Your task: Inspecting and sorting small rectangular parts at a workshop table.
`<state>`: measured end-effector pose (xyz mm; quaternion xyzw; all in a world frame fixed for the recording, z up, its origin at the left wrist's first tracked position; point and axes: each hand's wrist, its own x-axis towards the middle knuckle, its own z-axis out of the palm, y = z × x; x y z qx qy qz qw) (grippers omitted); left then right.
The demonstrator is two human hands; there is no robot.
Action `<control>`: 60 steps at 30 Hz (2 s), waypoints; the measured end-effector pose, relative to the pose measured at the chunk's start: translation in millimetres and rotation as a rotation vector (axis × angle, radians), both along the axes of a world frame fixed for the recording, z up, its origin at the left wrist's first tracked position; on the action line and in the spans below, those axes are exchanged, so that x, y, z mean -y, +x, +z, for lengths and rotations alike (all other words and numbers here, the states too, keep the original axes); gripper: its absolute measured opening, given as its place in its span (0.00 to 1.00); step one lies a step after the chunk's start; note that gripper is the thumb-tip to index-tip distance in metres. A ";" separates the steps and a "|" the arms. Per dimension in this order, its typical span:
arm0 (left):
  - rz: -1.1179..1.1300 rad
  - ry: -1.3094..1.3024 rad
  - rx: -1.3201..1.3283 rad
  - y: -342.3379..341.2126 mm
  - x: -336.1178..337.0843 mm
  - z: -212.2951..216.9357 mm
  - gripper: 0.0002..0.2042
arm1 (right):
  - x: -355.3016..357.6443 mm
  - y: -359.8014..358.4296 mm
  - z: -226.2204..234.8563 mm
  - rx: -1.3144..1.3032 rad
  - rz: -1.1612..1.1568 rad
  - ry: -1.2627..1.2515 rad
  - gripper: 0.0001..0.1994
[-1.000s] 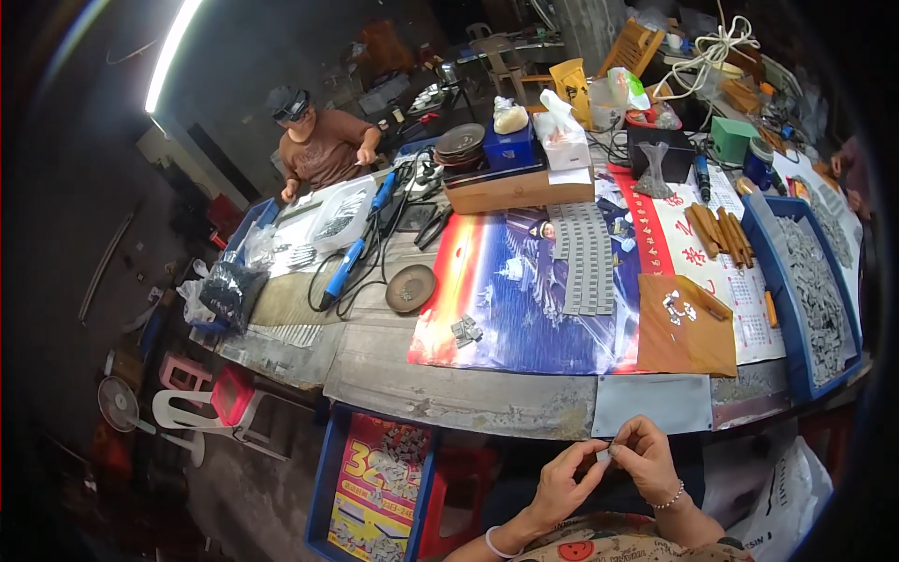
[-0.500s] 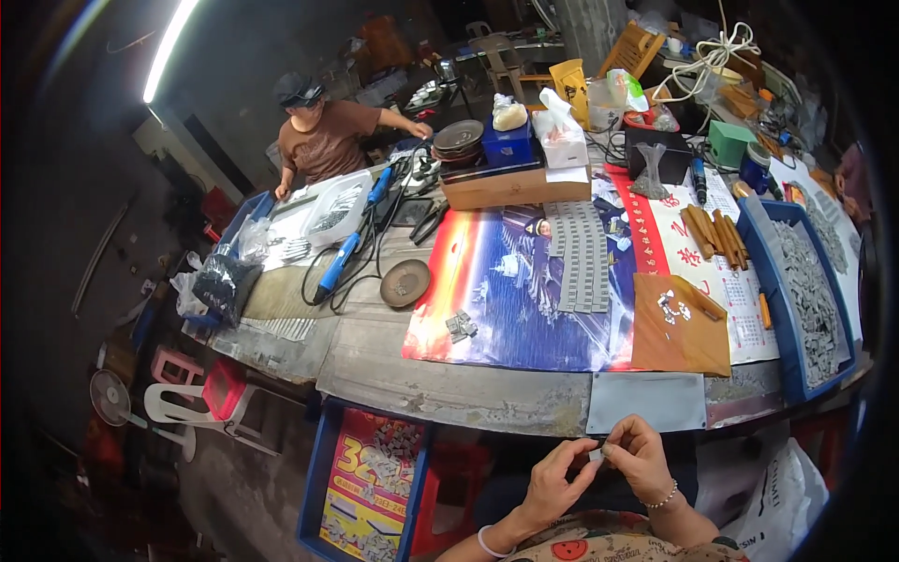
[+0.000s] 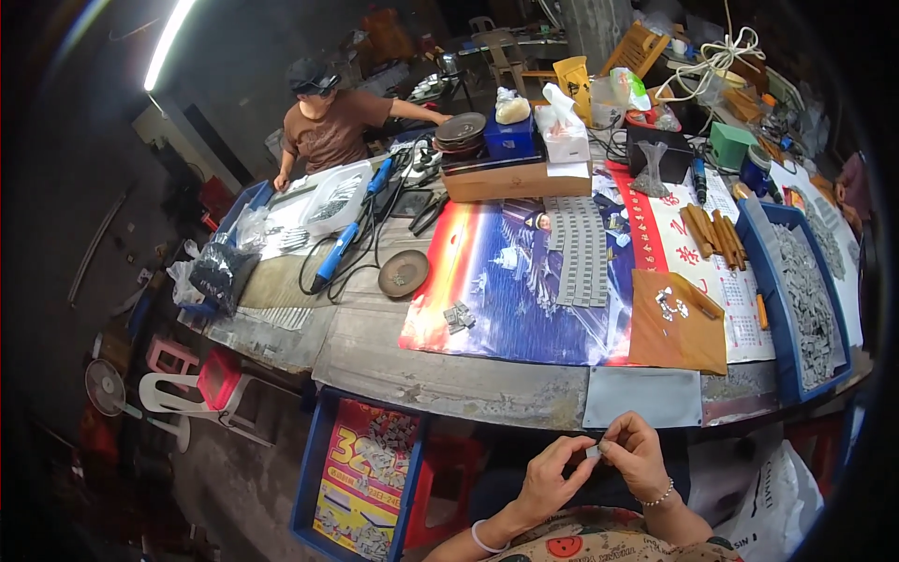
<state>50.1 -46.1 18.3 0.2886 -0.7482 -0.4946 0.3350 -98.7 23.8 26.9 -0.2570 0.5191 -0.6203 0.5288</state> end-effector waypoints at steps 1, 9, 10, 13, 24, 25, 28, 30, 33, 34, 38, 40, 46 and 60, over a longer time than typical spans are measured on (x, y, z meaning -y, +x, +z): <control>-0.004 -0.005 0.006 -0.1 0.8 0.5 0.12 | 0.3 0.1 -0.3 -0.002 0.001 0.000 0.08; -0.008 -0.002 0.003 1.2 1.8 -2.0 0.12 | 2.6 1.3 -2.7 -0.043 -0.018 -0.006 0.07; -0.006 -0.008 0.000 1.6 2.4 -2.7 0.12 | 2.7 1.2 -2.7 -0.046 -0.016 -0.006 0.07; -0.007 -0.006 -0.014 1.2 3.4 -2.5 0.12 | 2.3 1.3 -1.3 -0.032 0.002 0.000 0.08; -0.006 0.063 -0.021 4.4 0.4 -5.8 0.12 | 2.7 3.9 1.3 -0.043 0.007 0.007 0.07; -0.009 0.082 -0.016 5.2 1.3 -4.8 0.12 | 2.7 4.4 1.7 -0.043 0.008 0.012 0.07; -0.014 0.107 -0.025 4.4 2.6 -1.8 0.12 | 3.8 4.9 1.2 -0.033 -0.005 0.006 0.07; -0.015 0.093 -0.028 5.2 3.4 -1.4 0.12 | 4.5 5.0 0.9 -0.051 0.001 -0.003 0.07; -0.018 0.080 -0.033 6.3 1.6 -2.1 0.12 | 2.3 7.0 5.8 -0.048 -0.002 0.000 0.07; -0.014 0.076 -0.036 7.0 0.7 -2.3 0.12 | 2.0 7.5 4.2 -0.051 0.002 -0.005 0.07; -0.007 0.066 -0.029 9.9 -2.8 -1.0 0.12 | 0.0 10.3 0.3 -0.054 -0.028 -0.032 0.08; -0.001 0.063 -0.028 11.4 -5.6 0.2 0.12 | -2.3 12.2 3.1 -0.050 -0.027 -0.035 0.08; 0.001 0.044 -0.041 17.6 -13.4 7.0 0.12 | -7.6 16.6 7.0 -0.044 0.000 -0.048 0.08; 0.019 0.068 -0.056 24.0 -12.3 6.3 0.11 | -3.8 21.5 11.9 -0.056 0.032 -0.018 0.07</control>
